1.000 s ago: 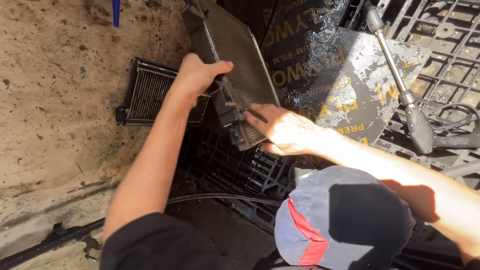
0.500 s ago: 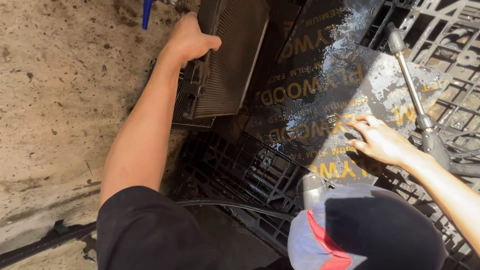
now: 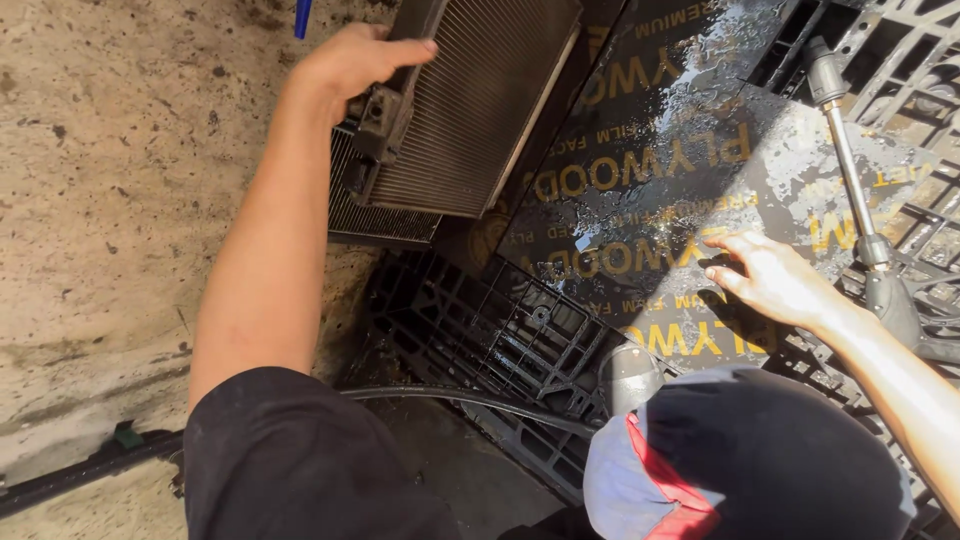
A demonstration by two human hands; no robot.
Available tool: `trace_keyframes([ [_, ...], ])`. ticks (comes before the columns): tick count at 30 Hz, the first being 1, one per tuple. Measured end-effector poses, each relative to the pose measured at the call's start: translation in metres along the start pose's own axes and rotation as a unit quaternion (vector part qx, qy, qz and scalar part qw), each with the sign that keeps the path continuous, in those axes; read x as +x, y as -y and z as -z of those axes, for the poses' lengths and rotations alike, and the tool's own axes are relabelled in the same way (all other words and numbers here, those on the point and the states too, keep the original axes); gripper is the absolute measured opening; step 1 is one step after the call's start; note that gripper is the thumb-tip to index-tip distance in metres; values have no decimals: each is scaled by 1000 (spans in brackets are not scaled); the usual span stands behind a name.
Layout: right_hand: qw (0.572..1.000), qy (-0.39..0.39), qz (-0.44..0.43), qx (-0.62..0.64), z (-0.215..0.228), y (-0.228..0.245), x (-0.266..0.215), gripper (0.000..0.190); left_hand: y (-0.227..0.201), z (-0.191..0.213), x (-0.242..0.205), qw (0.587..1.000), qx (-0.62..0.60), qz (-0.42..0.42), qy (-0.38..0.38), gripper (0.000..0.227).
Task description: Use a pressure washer to clean a car radiator and condenser on a plastic crate.
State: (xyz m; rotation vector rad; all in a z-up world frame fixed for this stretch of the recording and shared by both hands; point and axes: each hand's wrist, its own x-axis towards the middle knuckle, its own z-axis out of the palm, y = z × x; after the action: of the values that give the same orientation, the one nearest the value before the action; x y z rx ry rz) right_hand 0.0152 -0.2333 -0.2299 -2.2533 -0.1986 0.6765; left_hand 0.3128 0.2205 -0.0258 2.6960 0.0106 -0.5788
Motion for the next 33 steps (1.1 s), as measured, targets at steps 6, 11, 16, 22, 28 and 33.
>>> trace_keyframes([
  [6,1000,13,7,-23,-7,-9,4,55,-24,21,-42,964,-243,63,86,44],
  [11,998,38,-41,-8,4,2,-1,55,1,21,-34,959,-267,67,71,38],
  [16,999,25,-36,-9,3,-6,-6,55,-25,35,-46,993,-103,41,38,36],
  [22,1000,13,-23,-1,-3,-16,-8,55,-3,38,-40,983,-167,61,50,41],
  [28,999,25,-46,-9,-2,-22,-9,58,38,34,-19,965,-205,-160,15,54],
  [33,994,37,-84,59,-7,-33,-6,59,85,23,25,964,-266,31,-9,20],
])
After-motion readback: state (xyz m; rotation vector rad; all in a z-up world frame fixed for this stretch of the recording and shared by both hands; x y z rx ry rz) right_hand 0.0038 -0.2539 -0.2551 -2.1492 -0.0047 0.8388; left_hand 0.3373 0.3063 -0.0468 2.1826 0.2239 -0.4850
